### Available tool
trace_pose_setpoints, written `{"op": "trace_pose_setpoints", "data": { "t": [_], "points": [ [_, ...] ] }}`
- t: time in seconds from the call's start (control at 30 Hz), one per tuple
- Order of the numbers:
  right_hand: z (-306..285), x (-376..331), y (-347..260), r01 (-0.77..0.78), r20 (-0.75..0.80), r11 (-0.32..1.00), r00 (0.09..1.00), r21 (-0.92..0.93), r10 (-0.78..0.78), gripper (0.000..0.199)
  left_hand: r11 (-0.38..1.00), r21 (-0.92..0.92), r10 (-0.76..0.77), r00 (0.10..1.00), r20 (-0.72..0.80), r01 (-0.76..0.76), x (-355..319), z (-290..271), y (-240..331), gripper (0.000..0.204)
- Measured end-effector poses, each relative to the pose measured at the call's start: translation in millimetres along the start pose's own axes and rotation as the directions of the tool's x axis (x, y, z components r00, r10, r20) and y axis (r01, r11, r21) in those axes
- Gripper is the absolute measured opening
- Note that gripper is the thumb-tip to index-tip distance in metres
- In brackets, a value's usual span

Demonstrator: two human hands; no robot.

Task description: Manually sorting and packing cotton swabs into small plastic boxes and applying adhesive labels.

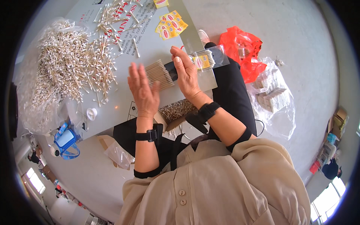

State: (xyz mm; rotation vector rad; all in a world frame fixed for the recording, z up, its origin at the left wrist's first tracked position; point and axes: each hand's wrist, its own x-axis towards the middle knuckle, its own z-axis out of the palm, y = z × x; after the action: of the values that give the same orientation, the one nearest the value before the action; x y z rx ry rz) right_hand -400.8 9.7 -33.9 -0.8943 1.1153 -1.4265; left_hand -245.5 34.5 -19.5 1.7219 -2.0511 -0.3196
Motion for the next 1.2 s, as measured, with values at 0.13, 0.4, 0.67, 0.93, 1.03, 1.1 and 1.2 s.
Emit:
{"op": "trace_pose_setpoints", "data": {
  "t": [0.13, 0.4, 0.67, 0.93, 1.03, 1.1, 1.2],
  "points": [
    [-4, -10, -9, 0.012, -0.021, 1.0, 1.0, 0.008, -0.012, 0.034, 0.987, 0.155, 0.018, 0.989, 0.147, -0.041, -6, 3, 7, 0.078],
    [-27, -25, -12, 0.144, 0.172, 0.846, 0.983, -0.513, -0.063, 0.015, 0.987, 0.15, 0.041, 0.99, 0.135, -0.062, -14, 6, 6, 0.086],
    [-27, -34, -16, 0.387, 0.354, 0.634, 0.917, -0.67, -0.185, 0.004, 0.986, 0.162, 0.001, 0.981, 0.196, -0.034, -37, 3, 16, 0.092],
    [-22, -35, -11, 0.431, 0.373, 0.503, 0.902, -0.749, -0.218, 0.002, 0.983, 0.181, -0.012, 0.981, 0.194, -0.024, -37, 8, 14, 0.09],
    [-23, -35, -10, 0.45, 0.383, 0.489, 0.893, -0.748, -0.236, 0.002, 0.984, 0.179, -0.02, 0.982, 0.187, -0.014, -38, 10, 13, 0.091],
    [-23, -35, -10, 0.459, 0.396, 0.485, 0.888, -0.744, -0.233, 0.002, 0.978, 0.205, 0.002, 0.986, 0.168, -0.037, -38, 11, 12, 0.091],
    [-25, -35, -11, 0.488, 0.43, 0.476, 0.872, -0.731, -0.233, 0.002, 0.975, 0.218, -0.008, 0.982, 0.187, -0.034, -37, 11, 11, 0.09]
  ]
}}
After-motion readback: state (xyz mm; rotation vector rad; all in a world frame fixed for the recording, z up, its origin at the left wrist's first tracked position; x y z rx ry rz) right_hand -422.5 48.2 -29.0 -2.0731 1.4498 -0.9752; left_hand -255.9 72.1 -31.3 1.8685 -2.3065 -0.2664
